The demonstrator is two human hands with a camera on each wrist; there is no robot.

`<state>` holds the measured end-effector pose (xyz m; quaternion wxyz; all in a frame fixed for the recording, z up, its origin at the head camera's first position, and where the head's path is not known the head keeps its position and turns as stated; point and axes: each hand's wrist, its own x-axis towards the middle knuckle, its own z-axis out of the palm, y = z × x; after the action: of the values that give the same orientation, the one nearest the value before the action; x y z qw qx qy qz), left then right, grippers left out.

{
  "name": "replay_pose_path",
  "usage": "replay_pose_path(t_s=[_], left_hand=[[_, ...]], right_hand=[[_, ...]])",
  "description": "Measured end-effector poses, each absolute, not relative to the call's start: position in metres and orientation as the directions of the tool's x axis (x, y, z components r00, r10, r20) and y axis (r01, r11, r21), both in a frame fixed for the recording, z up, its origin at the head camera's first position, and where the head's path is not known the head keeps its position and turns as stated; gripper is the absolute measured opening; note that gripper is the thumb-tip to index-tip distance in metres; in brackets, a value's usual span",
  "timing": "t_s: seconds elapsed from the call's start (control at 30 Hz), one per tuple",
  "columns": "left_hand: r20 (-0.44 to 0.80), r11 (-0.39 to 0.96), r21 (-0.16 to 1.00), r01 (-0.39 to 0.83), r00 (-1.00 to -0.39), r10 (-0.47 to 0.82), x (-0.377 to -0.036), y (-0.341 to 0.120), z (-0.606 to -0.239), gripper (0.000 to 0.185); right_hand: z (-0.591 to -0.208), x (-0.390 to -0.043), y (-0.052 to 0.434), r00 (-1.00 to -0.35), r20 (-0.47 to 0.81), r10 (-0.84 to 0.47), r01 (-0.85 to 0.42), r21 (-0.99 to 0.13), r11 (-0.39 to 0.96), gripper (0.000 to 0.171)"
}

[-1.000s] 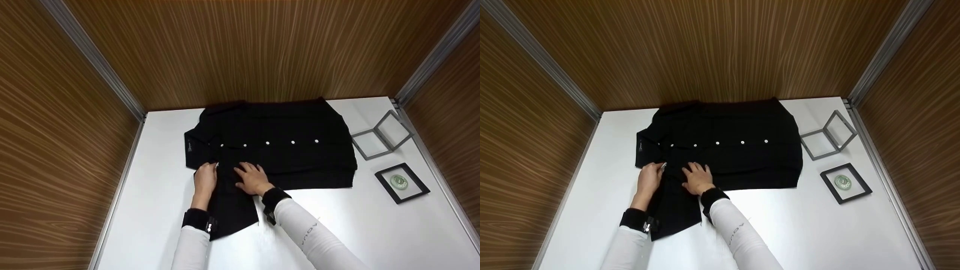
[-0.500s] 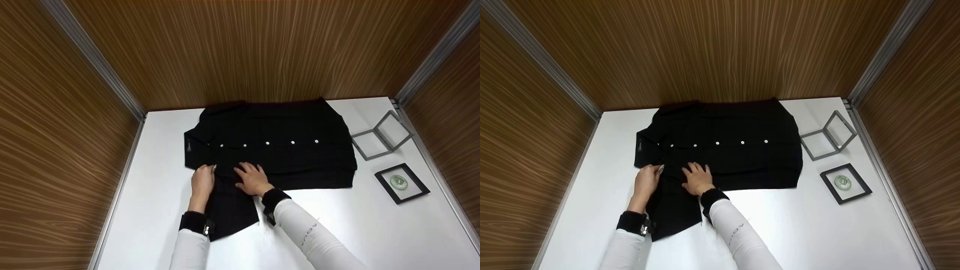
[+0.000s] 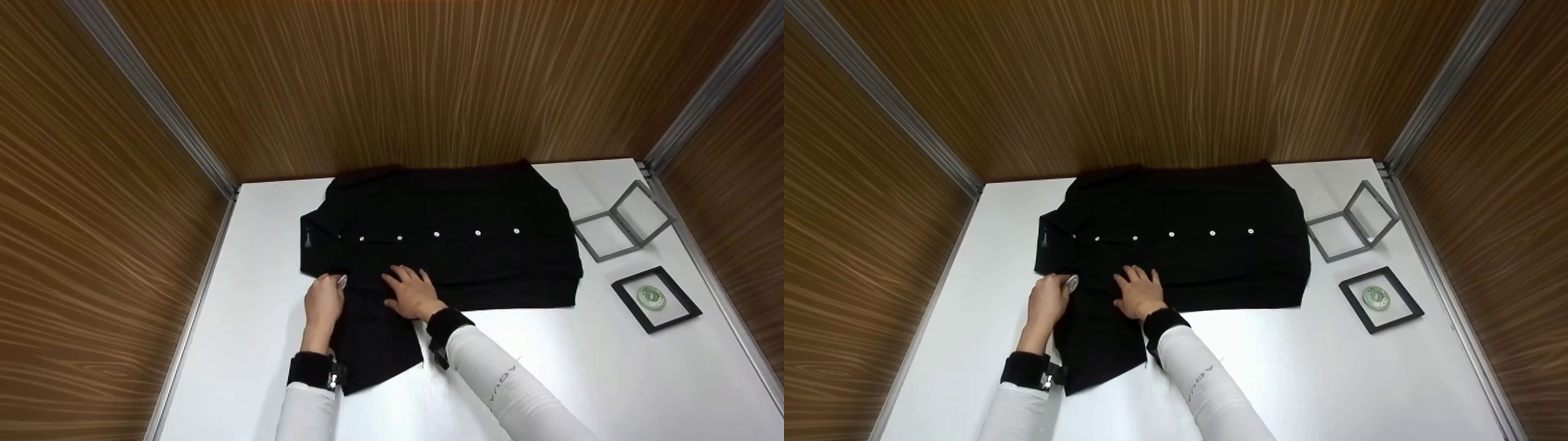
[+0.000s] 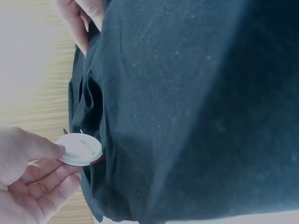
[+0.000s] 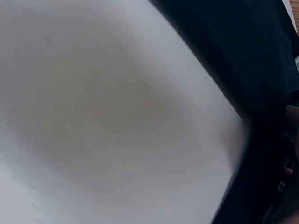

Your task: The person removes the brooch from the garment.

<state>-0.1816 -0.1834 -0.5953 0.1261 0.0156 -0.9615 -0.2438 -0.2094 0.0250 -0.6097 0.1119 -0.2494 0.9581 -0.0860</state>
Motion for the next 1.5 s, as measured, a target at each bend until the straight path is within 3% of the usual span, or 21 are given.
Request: replay_pose_path(t_s=[0.43,0.77,1.1,1.27,1.5], left_hand=[[0.228,0.834,0.551,-0.008,-0.960,-0.160,-0.177,-0.178,-0.587,0.014],[0.236,0.694,0.719,0.038,-0.953,-0.192,-0.177,-0.160,-0.571,0.017],[0.220,0.558,0.827,0.070,-0.953,-0.207,-0.173,-0.143,-0.559,0.017],[0.205,0.473,0.876,0.091,-0.959,-0.196,-0.171,-0.136,-0.557,0.017],[0.174,0.413,0.905,0.101,-0.974,-0.143,-0.168,-0.126,-0.553,0.018]], right_hand=[[-0.610,-0.214,0.024,-0.851,-0.160,-0.500,-0.453,-0.258,0.853,0.061],[-0.604,-0.214,0.046,-0.860,0.003,-0.510,-0.409,-0.601,0.686,0.067],[-0.583,-0.205,0.064,-0.869,0.136,-0.476,-0.346,-0.855,0.387,0.052],[-0.573,-0.199,0.063,-0.878,0.132,-0.460,-0.273,-0.928,0.255,0.045],[-0.566,-0.195,0.061,-0.907,0.148,-0.395,-0.235,-0.955,0.182,0.036]])
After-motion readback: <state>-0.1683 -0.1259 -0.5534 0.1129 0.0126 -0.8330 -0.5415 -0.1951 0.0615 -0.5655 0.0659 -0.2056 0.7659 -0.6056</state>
